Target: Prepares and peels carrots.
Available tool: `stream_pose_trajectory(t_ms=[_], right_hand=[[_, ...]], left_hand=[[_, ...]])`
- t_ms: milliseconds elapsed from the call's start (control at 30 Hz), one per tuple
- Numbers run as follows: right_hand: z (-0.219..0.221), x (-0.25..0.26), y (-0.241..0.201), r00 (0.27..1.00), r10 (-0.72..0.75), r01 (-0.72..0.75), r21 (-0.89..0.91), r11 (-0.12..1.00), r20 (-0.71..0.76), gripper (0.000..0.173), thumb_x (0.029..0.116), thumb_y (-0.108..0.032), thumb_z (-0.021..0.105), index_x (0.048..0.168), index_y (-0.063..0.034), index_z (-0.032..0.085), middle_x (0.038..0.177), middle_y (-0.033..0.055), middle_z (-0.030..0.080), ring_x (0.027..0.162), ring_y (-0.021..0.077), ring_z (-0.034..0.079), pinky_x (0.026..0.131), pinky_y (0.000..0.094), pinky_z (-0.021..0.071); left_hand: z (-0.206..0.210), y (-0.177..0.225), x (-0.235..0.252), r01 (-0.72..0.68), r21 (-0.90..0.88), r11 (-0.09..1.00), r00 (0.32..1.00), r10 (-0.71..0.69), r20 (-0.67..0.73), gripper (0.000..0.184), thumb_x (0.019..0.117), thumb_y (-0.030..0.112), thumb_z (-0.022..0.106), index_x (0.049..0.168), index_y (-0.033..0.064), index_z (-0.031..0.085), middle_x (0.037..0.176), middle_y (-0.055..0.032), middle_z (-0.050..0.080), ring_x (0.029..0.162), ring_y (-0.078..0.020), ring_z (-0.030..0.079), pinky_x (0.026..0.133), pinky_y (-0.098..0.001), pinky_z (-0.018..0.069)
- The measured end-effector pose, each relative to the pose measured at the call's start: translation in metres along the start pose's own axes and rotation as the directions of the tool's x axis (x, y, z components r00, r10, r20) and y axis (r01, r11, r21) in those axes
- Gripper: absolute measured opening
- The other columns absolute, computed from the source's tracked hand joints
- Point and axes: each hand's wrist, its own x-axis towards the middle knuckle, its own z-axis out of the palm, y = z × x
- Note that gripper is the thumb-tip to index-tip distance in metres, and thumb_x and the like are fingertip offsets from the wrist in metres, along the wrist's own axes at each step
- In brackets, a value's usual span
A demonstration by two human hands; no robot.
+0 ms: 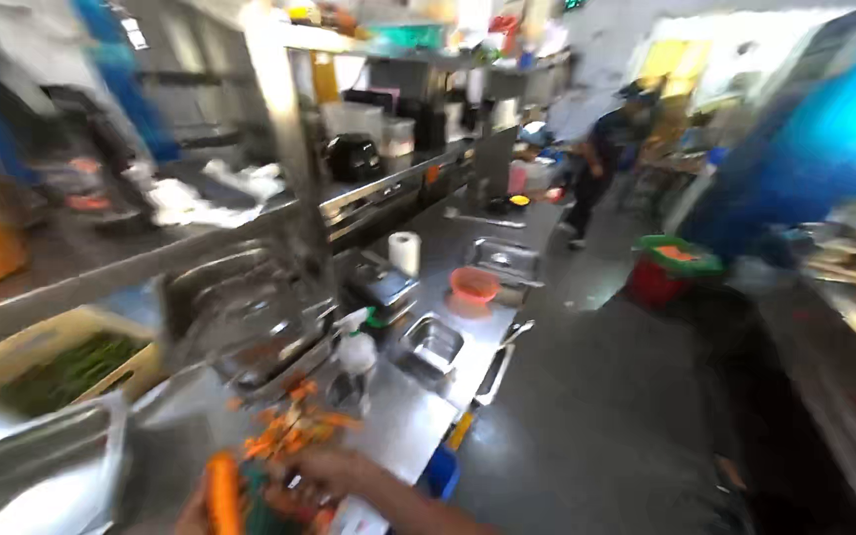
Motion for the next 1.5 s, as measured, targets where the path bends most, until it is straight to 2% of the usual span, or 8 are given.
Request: stream_pose_trajectory(t_ms=[133,300,533,700,833,1000,1300,1500], right_hand=[[0.022,-0.009,-0.014,0.972,-0.219,0.201,-0.183,0.962,-0.083,0.035,0.1091,-0.032,0.043,0.106,-0.0073,0.068,0.083,-0.0002,0.065,0.059,0.0065,0.052,0.052,0.0241,0.0440],[0.020,0.020,-0.020,0.859,-0.500,0.338,-0.615,0.712,-0.107,0.045,0.1099,-0.035,0.039,0.098,-0.0042,0.070,0.080,0.0111,0.064,0.072,0.0255,0.062,0.071,0.0505,0.0526],[0.031,0.002,-0.010,0.787,-0.616,0.365,-0.826,0.428,0.028,0.046,0.1077,-0.039,0.040,0.092,-0.0074,0.070,0.076,0.0107,0.065,0.077,0.0295,0.067,0.073,0.0559,0.0542],[0.051,-0.028,0.023,0.857,-0.506,0.445,-0.634,0.633,0.097,0.045,0.1070,-0.032,0.037,0.101,-0.0054,0.072,0.081,0.0051,0.066,0.075,0.0175,0.064,0.075,0.0420,0.0543],[0.029,0.002,-0.001,0.904,-0.425,0.412,-0.331,0.849,0.035,0.044,0.1081,-0.025,0.034,0.096,-0.0029,0.070,0.069,-0.0021,0.058,0.053,0.0065,0.045,0.051,0.0265,0.0410],[0.012,0.037,-0.021,0.823,-0.566,0.359,-0.739,0.570,-0.037,0.041,0.1085,-0.027,0.039,0.089,-0.0061,0.069,0.074,0.0101,0.063,0.071,0.0267,0.063,0.069,0.0515,0.0521],[0.053,-0.020,0.023,0.772,-0.619,0.451,-0.811,0.374,0.144,0.039,0.1045,-0.028,0.043,0.102,-0.0034,0.073,0.088,0.0154,0.072,0.089,0.0318,0.071,0.082,0.0545,0.0556],[0.045,-0.009,-0.004,0.885,-0.462,0.441,-0.412,0.798,0.053,0.043,0.1091,-0.024,0.033,0.098,-0.0022,0.068,0.071,-0.0010,0.056,0.058,0.0077,0.048,0.057,0.0279,0.0446]], left_hand=[[0.018,0.007,-0.015,0.019,-0.019,1.000,0.985,-0.022,-0.171,0.037,0.1128,0.027,0.033,0.123,0.0016,0.057,0.088,-0.0110,0.068,0.066,-0.0155,0.065,0.053,-0.0262,0.0538],[0.048,0.020,-0.033,0.084,0.003,0.996,0.968,-0.081,-0.239,0.037,0.1107,0.032,0.042,0.115,0.0023,0.063,0.084,-0.0115,0.067,0.063,-0.0159,0.063,0.055,-0.0265,0.0540],[0.046,0.012,-0.022,0.042,-0.088,0.995,0.954,-0.066,-0.293,0.030,0.1084,0.030,0.048,0.109,0.0034,0.063,0.084,-0.0107,0.064,0.067,-0.0161,0.063,0.058,-0.0285,0.0559],[0.033,0.013,0.015,0.070,-0.039,0.997,0.959,-0.078,-0.273,0.039,0.1067,0.044,0.048,0.110,0.0065,0.061,0.075,-0.0073,0.061,0.054,-0.0135,0.058,0.046,-0.0273,0.0513],[0.012,0.005,0.020,0.066,-0.128,0.990,0.957,-0.099,-0.274,0.036,0.1062,0.039,0.051,0.117,0.0068,0.063,0.082,-0.0096,0.065,0.063,-0.0170,0.063,0.056,-0.0300,0.0553],[0.010,-0.002,-0.002,0.116,-0.097,0.988,0.968,-0.135,-0.213,0.037,0.1085,0.033,0.048,0.119,0.0003,0.063,0.087,-0.0157,0.068,0.065,-0.0193,0.065,0.056,-0.0284,0.0564],[0.018,-0.003,0.010,0.058,-0.221,0.974,0.940,-0.127,-0.317,0.033,0.1071,0.033,0.049,0.115,0.0037,0.061,0.082,-0.0107,0.065,0.063,-0.0171,0.063,0.055,-0.0307,0.0554],[0.012,0.009,0.025,0.044,-0.195,0.980,0.959,-0.096,-0.268,0.039,0.1066,0.045,0.046,0.116,0.0098,0.061,0.080,-0.0074,0.064,0.061,-0.0157,0.061,0.052,-0.0292,0.0530]])
